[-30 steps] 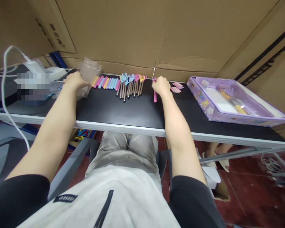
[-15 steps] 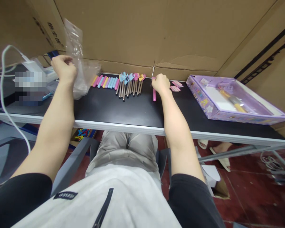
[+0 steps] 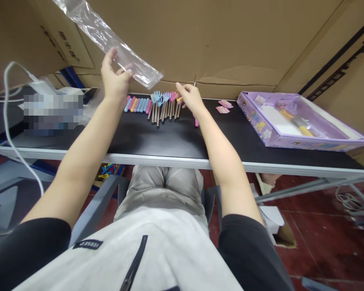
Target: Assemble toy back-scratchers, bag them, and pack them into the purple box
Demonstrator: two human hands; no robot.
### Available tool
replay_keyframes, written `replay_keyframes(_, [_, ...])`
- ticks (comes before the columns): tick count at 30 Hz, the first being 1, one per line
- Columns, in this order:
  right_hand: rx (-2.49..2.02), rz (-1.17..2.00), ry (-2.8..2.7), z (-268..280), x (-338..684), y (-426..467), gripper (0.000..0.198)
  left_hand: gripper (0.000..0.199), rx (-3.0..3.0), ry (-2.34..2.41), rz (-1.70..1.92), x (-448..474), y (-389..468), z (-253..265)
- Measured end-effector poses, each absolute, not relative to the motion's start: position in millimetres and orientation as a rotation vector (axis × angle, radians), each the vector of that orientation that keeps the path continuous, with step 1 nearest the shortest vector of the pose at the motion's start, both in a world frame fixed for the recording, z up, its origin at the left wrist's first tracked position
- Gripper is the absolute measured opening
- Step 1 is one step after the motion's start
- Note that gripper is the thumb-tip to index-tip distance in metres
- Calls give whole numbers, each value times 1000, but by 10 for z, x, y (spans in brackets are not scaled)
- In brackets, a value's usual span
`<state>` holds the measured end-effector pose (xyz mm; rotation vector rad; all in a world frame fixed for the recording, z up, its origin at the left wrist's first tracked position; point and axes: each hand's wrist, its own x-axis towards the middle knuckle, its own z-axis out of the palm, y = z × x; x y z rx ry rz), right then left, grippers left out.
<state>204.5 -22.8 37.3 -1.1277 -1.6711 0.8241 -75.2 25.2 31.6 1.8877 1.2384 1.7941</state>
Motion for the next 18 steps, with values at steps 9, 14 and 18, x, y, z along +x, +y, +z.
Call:
replay_keyframes(9, [-1039,1261,-1476,473,1680,-684,18,85,1865,1428,1872,-161,11,65])
replay_keyframes(14, [-1094,1208,-1386,408,1699,-613,9,73,1967,1409,1716,-162,-18,-29])
replay_keyframes(18, [-1132,1199,-1369,404,1731,-596,14,71,1792,1408,1611,-223,14,-14])
